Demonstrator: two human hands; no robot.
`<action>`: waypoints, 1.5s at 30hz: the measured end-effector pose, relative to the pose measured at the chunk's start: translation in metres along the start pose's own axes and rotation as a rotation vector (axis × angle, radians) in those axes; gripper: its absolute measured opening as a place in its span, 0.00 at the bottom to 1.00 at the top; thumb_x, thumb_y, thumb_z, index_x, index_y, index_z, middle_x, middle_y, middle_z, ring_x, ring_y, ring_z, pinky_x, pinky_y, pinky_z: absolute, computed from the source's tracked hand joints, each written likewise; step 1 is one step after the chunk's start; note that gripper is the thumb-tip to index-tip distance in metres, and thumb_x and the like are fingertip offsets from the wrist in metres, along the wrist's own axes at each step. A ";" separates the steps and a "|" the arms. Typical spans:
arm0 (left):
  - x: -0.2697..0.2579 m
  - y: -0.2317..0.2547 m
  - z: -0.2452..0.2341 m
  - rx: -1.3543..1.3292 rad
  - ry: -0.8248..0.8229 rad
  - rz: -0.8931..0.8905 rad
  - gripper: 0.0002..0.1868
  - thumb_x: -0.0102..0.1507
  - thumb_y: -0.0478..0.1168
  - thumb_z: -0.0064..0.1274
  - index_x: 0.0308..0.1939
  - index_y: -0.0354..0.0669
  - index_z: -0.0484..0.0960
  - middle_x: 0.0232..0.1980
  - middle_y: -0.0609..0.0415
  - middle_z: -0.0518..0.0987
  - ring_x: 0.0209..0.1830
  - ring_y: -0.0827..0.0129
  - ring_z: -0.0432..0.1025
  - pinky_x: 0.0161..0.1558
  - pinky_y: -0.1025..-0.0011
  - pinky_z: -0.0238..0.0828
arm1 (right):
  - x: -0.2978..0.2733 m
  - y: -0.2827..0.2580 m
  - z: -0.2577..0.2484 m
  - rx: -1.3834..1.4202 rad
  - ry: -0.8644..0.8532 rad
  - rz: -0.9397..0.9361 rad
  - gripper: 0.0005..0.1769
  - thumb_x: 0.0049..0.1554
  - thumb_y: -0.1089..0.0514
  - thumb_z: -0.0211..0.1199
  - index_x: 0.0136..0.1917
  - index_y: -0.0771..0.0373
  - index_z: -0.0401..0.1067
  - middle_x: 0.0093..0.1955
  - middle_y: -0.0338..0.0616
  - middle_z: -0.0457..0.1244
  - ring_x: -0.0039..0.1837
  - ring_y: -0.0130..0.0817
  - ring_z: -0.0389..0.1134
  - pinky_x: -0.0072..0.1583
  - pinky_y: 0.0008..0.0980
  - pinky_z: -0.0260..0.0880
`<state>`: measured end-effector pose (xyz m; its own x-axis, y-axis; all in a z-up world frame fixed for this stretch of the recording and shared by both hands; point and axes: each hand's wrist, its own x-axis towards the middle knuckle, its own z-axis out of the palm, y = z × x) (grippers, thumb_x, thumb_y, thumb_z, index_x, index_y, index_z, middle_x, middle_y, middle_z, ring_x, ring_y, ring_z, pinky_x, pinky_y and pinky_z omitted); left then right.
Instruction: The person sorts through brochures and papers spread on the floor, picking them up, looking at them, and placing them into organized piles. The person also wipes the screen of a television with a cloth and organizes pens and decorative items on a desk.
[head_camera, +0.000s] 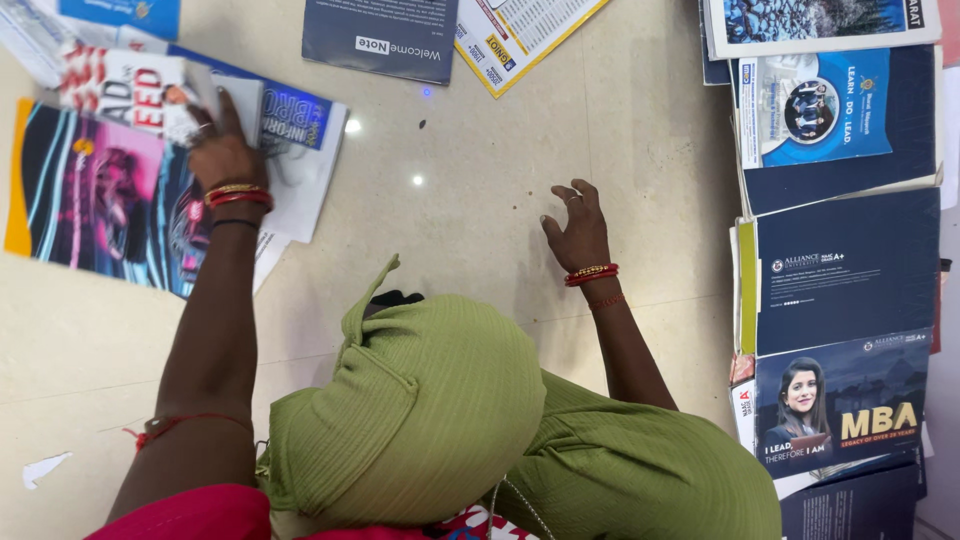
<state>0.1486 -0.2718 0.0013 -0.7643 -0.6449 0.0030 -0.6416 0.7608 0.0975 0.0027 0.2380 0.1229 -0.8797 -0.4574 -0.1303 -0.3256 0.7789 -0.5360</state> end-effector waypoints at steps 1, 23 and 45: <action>0.003 0.024 0.003 0.022 -0.042 0.053 0.45 0.62 0.45 0.61 0.81 0.50 0.59 0.75 0.22 0.58 0.53 0.28 0.73 0.45 0.45 0.75 | 0.000 0.000 0.000 0.001 -0.001 0.002 0.27 0.53 0.60 0.70 0.65 0.64 0.72 0.73 0.56 0.54 0.68 0.52 0.65 0.66 0.44 0.69; -0.107 0.325 -0.002 -0.639 -0.264 1.054 0.19 0.67 0.38 0.51 0.62 0.53 0.78 0.69 0.48 0.73 0.68 0.52 0.72 0.71 0.48 0.62 | -0.018 0.035 0.000 0.046 0.030 0.096 0.37 0.50 0.58 0.71 0.71 0.63 0.65 0.68 0.56 0.58 0.65 0.50 0.66 0.65 0.44 0.69; 0.008 0.184 -0.010 -1.384 -0.498 -0.043 0.09 0.61 0.27 0.57 0.44 0.37 0.86 0.39 0.58 0.85 0.36 0.78 0.75 0.43 0.78 0.73 | -0.026 0.034 0.018 -0.073 -0.111 0.267 0.36 0.49 0.55 0.70 0.70 0.58 0.66 0.77 0.58 0.50 0.69 0.55 0.63 0.65 0.45 0.68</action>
<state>0.0251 -0.1380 0.0292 -0.8738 -0.3556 -0.3318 -0.3107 -0.1167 0.9433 0.0205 0.2686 0.0936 -0.8956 -0.2734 -0.3509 -0.1154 0.9047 -0.4101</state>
